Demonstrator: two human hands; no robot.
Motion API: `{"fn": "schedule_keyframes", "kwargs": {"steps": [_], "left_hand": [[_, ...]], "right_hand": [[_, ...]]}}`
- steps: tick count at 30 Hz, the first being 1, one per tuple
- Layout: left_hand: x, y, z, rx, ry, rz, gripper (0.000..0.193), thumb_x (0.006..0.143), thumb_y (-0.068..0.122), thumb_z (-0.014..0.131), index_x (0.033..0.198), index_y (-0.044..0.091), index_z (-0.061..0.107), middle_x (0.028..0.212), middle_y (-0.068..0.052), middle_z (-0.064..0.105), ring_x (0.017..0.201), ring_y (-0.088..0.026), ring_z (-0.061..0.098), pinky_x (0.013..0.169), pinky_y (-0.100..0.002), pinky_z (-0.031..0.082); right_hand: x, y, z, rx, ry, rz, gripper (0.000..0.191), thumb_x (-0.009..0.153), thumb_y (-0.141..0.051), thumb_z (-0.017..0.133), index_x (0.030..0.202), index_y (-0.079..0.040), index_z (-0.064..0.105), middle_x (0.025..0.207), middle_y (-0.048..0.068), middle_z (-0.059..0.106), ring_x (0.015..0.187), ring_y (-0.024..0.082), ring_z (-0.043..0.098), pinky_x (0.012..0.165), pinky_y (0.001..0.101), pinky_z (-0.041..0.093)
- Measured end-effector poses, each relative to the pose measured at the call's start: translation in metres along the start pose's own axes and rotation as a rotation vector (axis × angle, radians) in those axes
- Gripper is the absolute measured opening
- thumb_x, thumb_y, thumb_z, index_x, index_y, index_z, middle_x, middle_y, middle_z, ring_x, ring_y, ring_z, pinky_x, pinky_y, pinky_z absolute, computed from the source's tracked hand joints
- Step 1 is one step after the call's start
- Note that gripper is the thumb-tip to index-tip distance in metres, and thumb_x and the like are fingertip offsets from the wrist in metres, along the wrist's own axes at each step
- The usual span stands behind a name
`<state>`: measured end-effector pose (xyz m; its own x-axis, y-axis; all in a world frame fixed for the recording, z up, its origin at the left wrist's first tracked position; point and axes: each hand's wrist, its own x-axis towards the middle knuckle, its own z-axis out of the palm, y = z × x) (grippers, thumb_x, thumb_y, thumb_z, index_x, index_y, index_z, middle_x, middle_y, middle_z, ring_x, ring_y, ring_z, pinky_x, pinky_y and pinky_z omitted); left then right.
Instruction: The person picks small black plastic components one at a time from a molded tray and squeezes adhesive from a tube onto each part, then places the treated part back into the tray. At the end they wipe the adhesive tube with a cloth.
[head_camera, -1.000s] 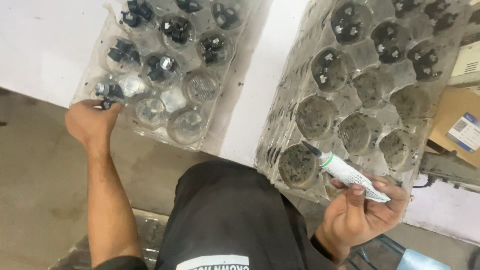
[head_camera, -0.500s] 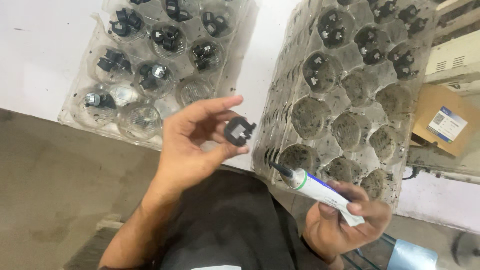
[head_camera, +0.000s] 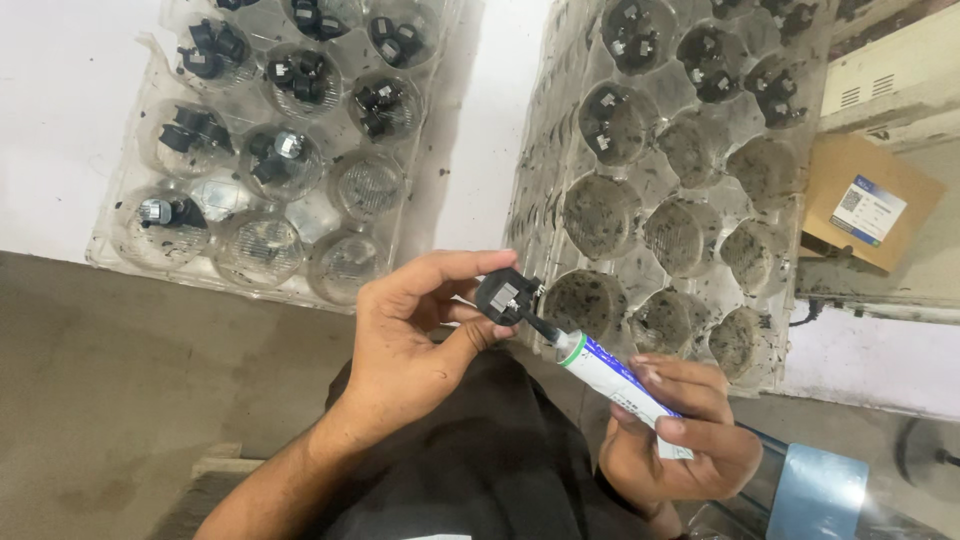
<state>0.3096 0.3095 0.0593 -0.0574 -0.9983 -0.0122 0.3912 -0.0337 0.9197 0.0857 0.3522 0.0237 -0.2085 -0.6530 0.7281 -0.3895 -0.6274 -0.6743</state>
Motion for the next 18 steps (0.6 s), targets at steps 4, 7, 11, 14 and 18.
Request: {"fn": "schedule_keyframes", "kwargs": {"steps": [4,7,11,14,18], "left_hand": [[-0.003,-0.002,-0.001,-0.018,-0.015,-0.035,0.048,0.088,-0.023,0.063,0.131,-0.003,0.066,0.116,-0.009,0.071,0.102,-0.012,0.072,0.089,-0.026,0.064],[-0.004,-0.004,-0.001,-0.041,-0.037,-0.054,0.048,0.087,-0.023,0.065,0.131,-0.004,0.066,0.118,-0.010,0.072,0.102,-0.012,0.071,0.090,-0.026,0.063],[-0.005,-0.006,-0.002,-0.088,-0.047,-0.078,0.048,0.087,-0.023,0.066,0.132,-0.005,0.065,0.118,-0.010,0.072,0.102,-0.010,0.069,0.087,-0.024,0.062],[-0.006,-0.006,-0.002,-0.089,-0.052,-0.084,0.048,0.088,-0.022,0.068,0.133,-0.006,0.065,0.115,-0.010,0.073,0.100,-0.009,0.068,0.085,-0.022,0.060],[-0.007,-0.007,-0.002,-0.096,-0.053,-0.067,0.048,0.088,-0.020,0.070,0.134,-0.005,0.064,0.116,-0.009,0.072,0.101,-0.009,0.068,0.084,-0.021,0.059]], "right_hand": [[0.001,-0.001,-0.002,0.039,-0.026,-0.019,0.043,0.084,0.004,0.082,0.110,-0.012,0.051,0.095,0.012,0.069,0.086,0.027,0.073,0.078,0.0400,0.068],[0.007,0.003,-0.011,0.047,-0.117,-0.062,0.046,0.081,0.010,0.079,0.110,-0.011,0.050,0.098,0.013,0.067,0.084,0.025,0.071,0.076,0.0399,0.068],[0.006,0.004,-0.013,0.048,-0.110,-0.067,0.045,0.081,0.011,0.076,0.111,-0.011,0.051,0.098,0.012,0.067,0.084,0.023,0.070,0.076,0.0386,0.069],[0.007,0.003,-0.013,0.057,-0.162,-0.093,0.045,0.081,0.011,0.076,0.111,-0.010,0.050,0.098,0.013,0.065,0.088,0.023,0.069,0.078,0.0389,0.069],[0.007,0.001,-0.014,0.049,-0.112,-0.064,0.044,0.084,0.010,0.076,0.113,-0.012,0.051,0.098,0.012,0.067,0.086,0.021,0.069,0.078,0.0381,0.069]]}}
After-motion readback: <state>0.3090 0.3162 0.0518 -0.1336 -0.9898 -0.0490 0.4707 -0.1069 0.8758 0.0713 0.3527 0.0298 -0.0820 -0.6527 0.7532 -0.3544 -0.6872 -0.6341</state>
